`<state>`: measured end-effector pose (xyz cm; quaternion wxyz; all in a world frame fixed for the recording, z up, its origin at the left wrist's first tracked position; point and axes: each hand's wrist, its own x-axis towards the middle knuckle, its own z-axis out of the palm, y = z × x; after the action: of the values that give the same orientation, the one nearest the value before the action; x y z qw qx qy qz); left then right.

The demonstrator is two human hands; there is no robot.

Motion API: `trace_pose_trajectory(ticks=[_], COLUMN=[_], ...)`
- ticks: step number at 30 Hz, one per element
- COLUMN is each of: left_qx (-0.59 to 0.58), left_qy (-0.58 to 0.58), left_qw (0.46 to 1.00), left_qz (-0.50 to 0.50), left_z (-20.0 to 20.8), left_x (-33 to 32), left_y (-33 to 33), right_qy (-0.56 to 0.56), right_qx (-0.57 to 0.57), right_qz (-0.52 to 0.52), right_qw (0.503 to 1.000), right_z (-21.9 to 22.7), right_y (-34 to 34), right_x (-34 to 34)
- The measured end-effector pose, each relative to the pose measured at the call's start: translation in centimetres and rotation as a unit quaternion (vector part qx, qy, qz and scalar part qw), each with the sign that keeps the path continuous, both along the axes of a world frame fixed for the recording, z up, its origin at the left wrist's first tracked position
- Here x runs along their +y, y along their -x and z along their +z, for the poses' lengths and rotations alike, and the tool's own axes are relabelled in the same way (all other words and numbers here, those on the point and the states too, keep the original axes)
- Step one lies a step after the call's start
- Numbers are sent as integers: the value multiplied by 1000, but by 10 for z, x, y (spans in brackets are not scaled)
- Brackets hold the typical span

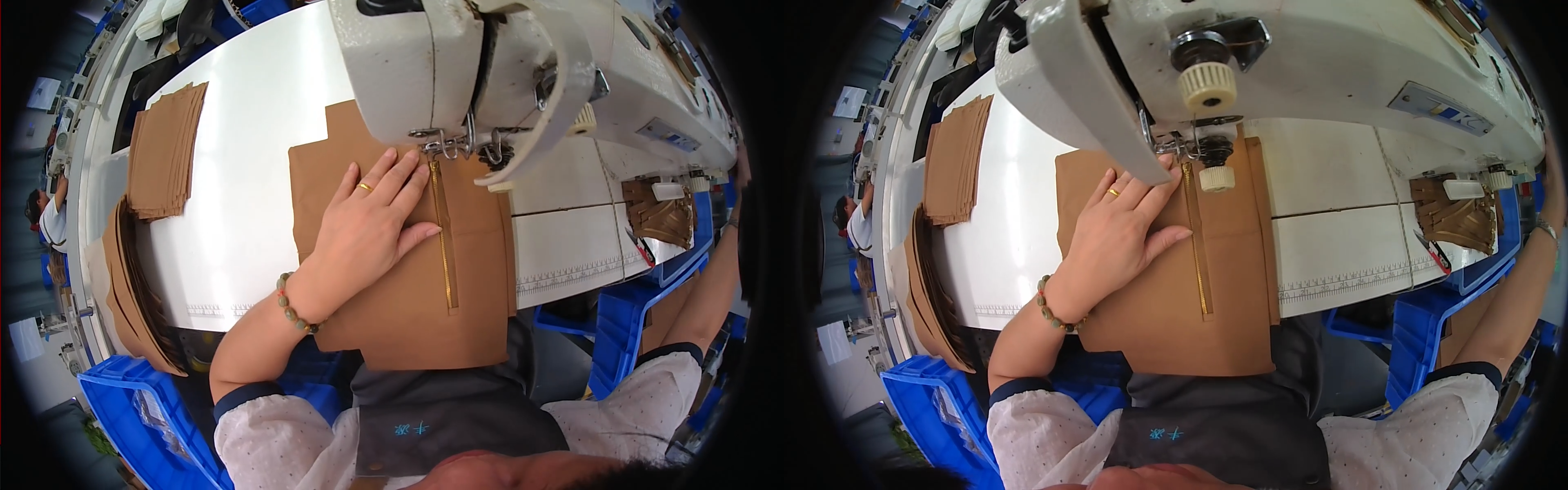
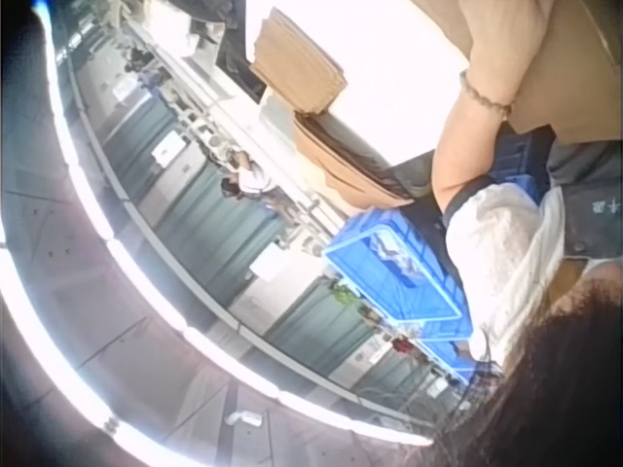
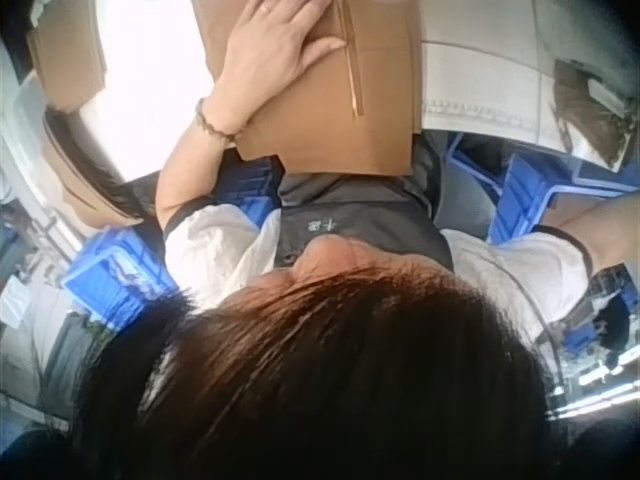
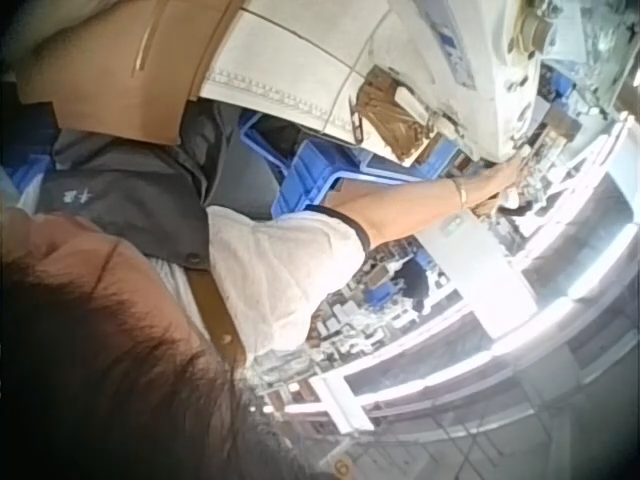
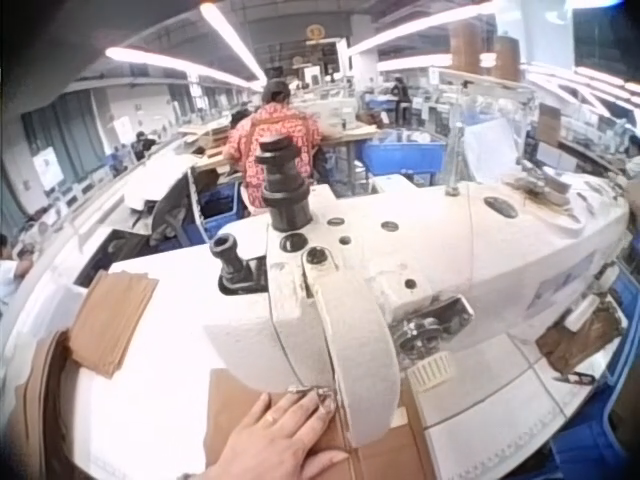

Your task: Sewing a zipper into a leather piece to construct a pouch using an industrial sewing machine.

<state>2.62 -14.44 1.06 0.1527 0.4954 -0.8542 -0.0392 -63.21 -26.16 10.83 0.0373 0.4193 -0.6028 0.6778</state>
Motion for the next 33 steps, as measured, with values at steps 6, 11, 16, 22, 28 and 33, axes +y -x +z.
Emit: trace_pose_trajectory(ticks=[6, 11, 16, 22, 28, 33], left_qx=[-18, -19, -13, -13, -11, -13], left_qy=[-17, 12, 12, 10, 19, 17], left_qw=[1000, 1000, 1000, 1000, 999, 999], left_qz=[7, 8, 16, 22, 29, 26], left_z=[-3, -5, -5, -8, -13, -13], left_x=[1, 0, 1, 2, 1, 0], left_y=[1, 2, 2, 3, 3, 2], right_qy=[-34, 21, 57, -116, -103, -31], right_qx=[-237, -251, -245, -110, -148, -235], right_qz=[146, 151, 205, 109, 100, 134], right_qw=[960, 956, 946, 981, 979, 962], right_z=[-16, -45, -23, 12, -1, -13], right_y=[57, 44, 60, 102, 98, 87], right_x=[-42, -42, -49, -69, -84, -66])
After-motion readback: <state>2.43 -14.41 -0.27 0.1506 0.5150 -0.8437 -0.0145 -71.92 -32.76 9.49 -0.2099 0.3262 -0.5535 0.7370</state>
